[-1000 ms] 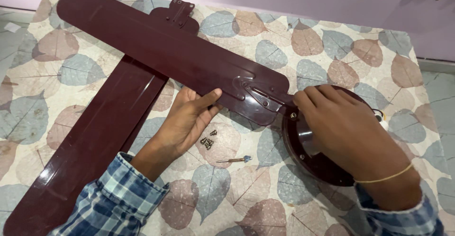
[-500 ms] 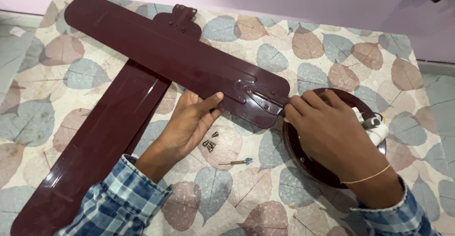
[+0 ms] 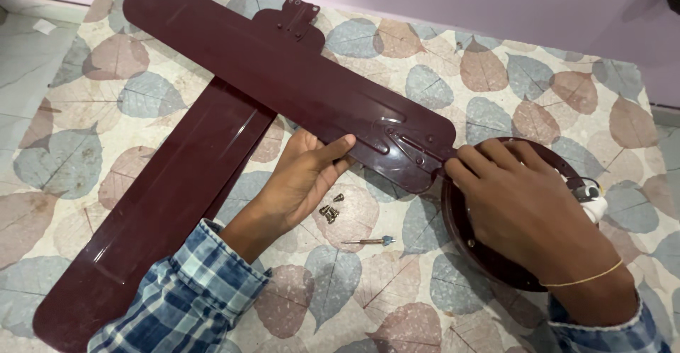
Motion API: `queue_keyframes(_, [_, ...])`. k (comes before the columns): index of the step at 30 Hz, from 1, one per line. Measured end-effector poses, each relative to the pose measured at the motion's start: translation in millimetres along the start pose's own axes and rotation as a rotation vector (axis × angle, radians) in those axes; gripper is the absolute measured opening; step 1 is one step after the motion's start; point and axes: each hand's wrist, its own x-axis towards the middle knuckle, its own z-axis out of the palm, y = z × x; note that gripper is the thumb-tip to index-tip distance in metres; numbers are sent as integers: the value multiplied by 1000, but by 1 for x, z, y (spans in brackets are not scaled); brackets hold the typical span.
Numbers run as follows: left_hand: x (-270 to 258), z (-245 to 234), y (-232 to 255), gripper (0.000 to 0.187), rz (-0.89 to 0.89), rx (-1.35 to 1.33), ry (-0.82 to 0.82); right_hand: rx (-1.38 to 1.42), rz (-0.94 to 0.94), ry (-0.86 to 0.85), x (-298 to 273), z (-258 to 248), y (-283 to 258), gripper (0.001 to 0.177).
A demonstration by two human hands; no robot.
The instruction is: The person attaches a ceiling fan blade to the fan motor housing using a screwdriver and screws. They align the blade, insert the screws, and tighten them to secure the blade in place.
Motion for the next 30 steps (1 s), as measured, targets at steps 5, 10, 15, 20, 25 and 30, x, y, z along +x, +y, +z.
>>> queue_keyframes(5, [2,2,1,56,-28,-35,22,16,-11,-2,-5,3,4,32])
queue_keyframes(10, [1,5,2,52,-20,-52,46,29,-101,144,0,0,7,45])
queue_keyframes(15, [2,2,1,46,-21,-38,34,-125,5,6,7,-6,-5,20])
queue_keyframes(20, [0,3,1,50,-74,-38,120,-155,64,8,3,-6,-8,20])
queue_keyframes(25, [0,2,1,52,-67,-41,102,-2,-22,131,-1,-1,-2,27])
queue_keyframes(30, [1,1,-1,49,-49,-60,84,-54,-21,98,2,-2,-3,24])
